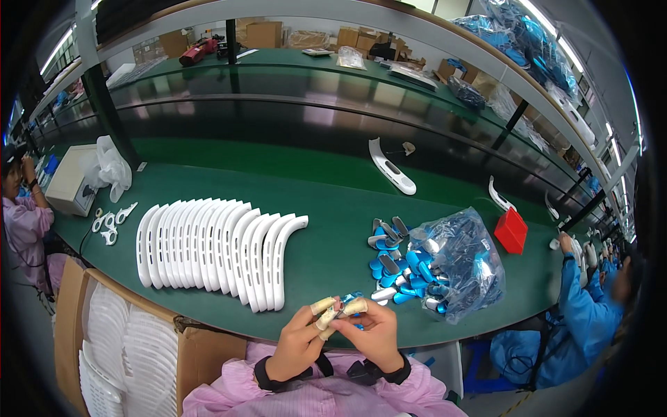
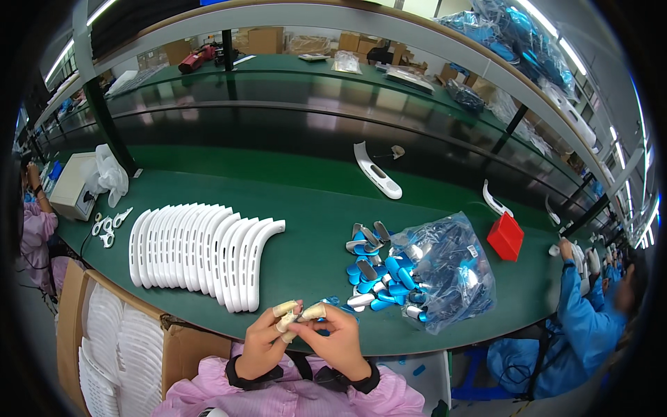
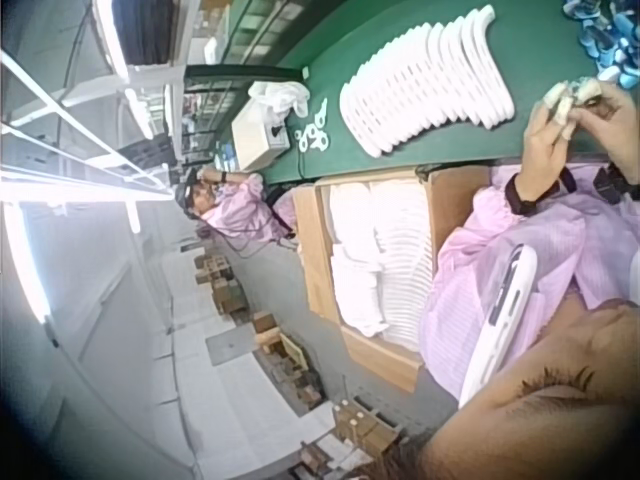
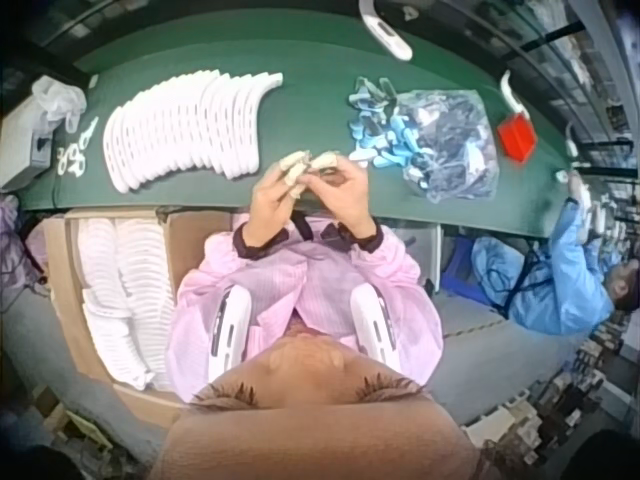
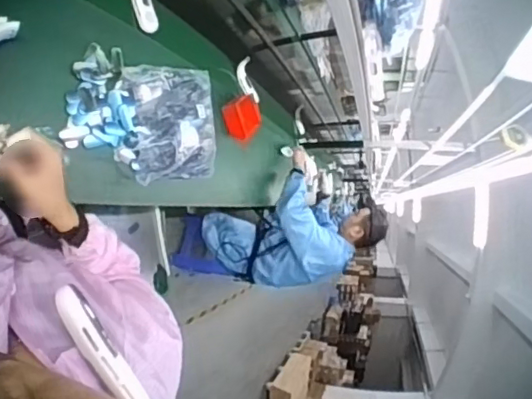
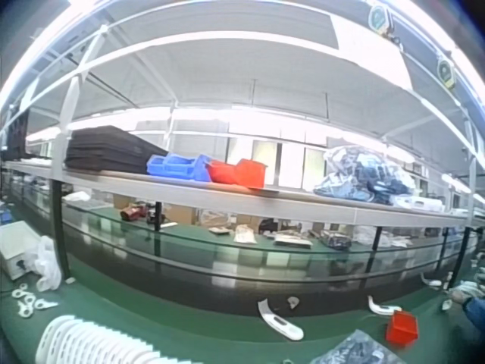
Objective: The person is seen assembling product components by inserting small silver parts into white plastic housings.
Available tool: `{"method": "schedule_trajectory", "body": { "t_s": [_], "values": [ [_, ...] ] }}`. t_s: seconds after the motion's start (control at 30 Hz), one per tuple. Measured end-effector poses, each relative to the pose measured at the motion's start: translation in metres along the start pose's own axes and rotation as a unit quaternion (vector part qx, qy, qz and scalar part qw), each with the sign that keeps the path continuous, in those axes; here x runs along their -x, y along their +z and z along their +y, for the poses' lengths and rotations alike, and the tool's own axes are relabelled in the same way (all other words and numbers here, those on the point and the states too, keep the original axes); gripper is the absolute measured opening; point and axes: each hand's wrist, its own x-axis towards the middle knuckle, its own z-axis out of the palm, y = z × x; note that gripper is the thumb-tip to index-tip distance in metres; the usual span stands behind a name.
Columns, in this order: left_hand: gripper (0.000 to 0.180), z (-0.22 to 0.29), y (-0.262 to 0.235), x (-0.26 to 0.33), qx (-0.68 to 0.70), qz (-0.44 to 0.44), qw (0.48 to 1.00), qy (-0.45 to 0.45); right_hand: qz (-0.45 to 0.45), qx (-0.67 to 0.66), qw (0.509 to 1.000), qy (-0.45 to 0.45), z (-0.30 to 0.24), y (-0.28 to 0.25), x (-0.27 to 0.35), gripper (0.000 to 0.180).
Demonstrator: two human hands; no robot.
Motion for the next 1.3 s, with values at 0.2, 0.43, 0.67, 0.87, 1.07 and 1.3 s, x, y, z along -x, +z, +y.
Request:
{"method": "schedule_trajectory", "body": {
  "t_s": [0.2,0.43,0.67,0.87,1.07,1.3],
  "values": [
    [0.037,0.000,0.000,0.004,0.065,-0.010,0.997,-0.028,-0.017,-0.034,0.998,0.057,0.000,-0.003,0.004,0.011],
    [0.032,-0.004,-0.005,0.008,0.270,-0.022,0.949,-0.164,-0.075,0.123,0.990,0.009,-0.001,-0.020,-0.004,0.012],
    [0.018,-0.016,-0.013,0.000,0.346,0.084,0.915,-0.187,0.147,0.238,0.954,-0.106,0.001,-0.047,-0.003,0.015],
    [0.016,-0.016,-0.008,0.001,0.272,0.085,0.939,-0.191,-0.083,0.580,0.800,-0.131,0.013,-0.056,-0.001,0.022],
    [0.020,-0.003,-0.009,-0.008,0.030,-0.038,0.982,-0.184,-0.062,0.418,0.881,-0.211,-0.036,-0.031,-0.020,0.030],
    [0.043,-0.009,-0.021,-0.012,0.289,-0.041,0.920,-0.259,-0.159,0.269,0.949,0.038,-0.029,-0.020,-0.018,0.036]
  ]
}}
